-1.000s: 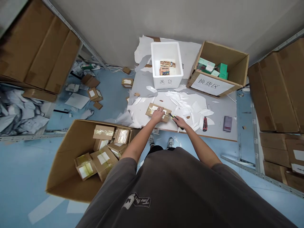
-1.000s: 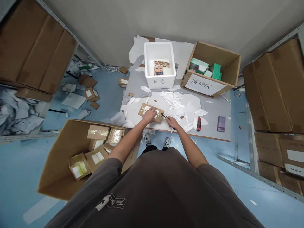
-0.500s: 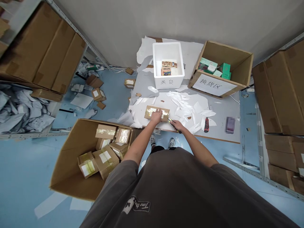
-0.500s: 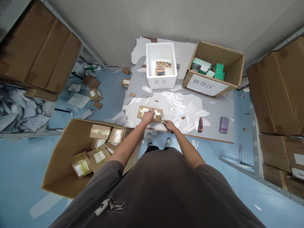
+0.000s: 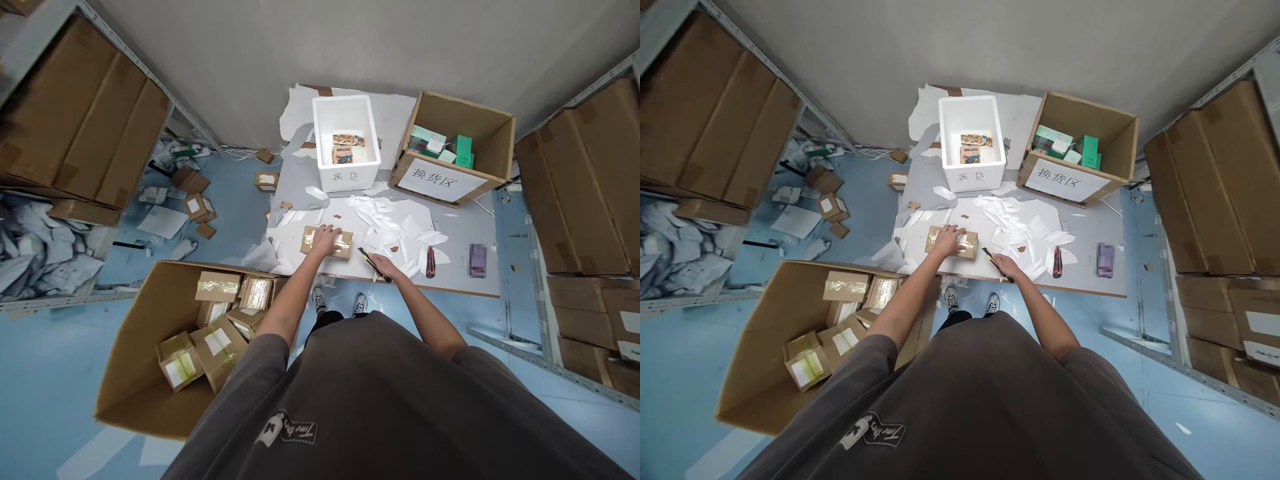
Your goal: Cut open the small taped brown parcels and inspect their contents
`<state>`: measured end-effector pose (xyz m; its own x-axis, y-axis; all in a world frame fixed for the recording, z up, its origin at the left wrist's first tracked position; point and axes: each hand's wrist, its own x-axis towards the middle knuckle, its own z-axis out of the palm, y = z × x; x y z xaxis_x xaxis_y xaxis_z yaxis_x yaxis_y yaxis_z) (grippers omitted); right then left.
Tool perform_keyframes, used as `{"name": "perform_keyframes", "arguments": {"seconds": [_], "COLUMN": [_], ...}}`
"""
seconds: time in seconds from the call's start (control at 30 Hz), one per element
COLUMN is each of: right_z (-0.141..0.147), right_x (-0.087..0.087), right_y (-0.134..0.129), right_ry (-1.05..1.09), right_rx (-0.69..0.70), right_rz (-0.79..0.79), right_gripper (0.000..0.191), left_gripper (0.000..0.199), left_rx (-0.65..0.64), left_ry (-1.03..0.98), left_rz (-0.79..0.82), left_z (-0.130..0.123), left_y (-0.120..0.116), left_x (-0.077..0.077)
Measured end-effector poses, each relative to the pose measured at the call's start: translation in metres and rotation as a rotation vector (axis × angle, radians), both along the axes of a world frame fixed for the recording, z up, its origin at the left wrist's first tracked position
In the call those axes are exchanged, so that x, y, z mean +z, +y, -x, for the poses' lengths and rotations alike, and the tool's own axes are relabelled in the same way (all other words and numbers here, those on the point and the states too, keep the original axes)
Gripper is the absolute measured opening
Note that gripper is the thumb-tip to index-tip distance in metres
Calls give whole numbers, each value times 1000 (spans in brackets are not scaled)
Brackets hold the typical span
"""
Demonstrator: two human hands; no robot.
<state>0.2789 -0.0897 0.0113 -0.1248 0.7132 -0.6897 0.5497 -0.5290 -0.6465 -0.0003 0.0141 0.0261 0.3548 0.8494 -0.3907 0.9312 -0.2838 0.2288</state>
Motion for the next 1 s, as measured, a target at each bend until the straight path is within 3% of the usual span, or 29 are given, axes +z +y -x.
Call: {"name": "perform_keyframes", "arguments": {"seconds": [0.1,0.23,0.37,0.57,0.73,0.87,1.0], "right_z": [0,5,13,15,9,-8,-30], "right_x": [3,-3,-10,-15,-22,-24,-20], "right_y": [10,25,34,46,60,62,56], "right_ry": [-83,-142,-233,-378,-378,-361,-270], "right_rx": [47,215,324,354,411,354,115], "right_rz": [-114,-288,-365,-484,-542,-522,-455], "right_gripper": [49,32,33,36,32,30,26], "left_gripper": [79,71,62,58,59,59,58], "left_rx": [-54,-94,-124,-87,-73,-66,-36], "left_ry": [28,2,-8,-46,-61,-73,-82], "left_rz": [34,-4,-70,-140,-139,-126,-117], "left_z": [5,10,11,10,8,8,6], "left_y": [8,7,-3,-17,-17,-16,-16], "left_x": [-14,-29,-34,-41,-45,-43,-37]}}
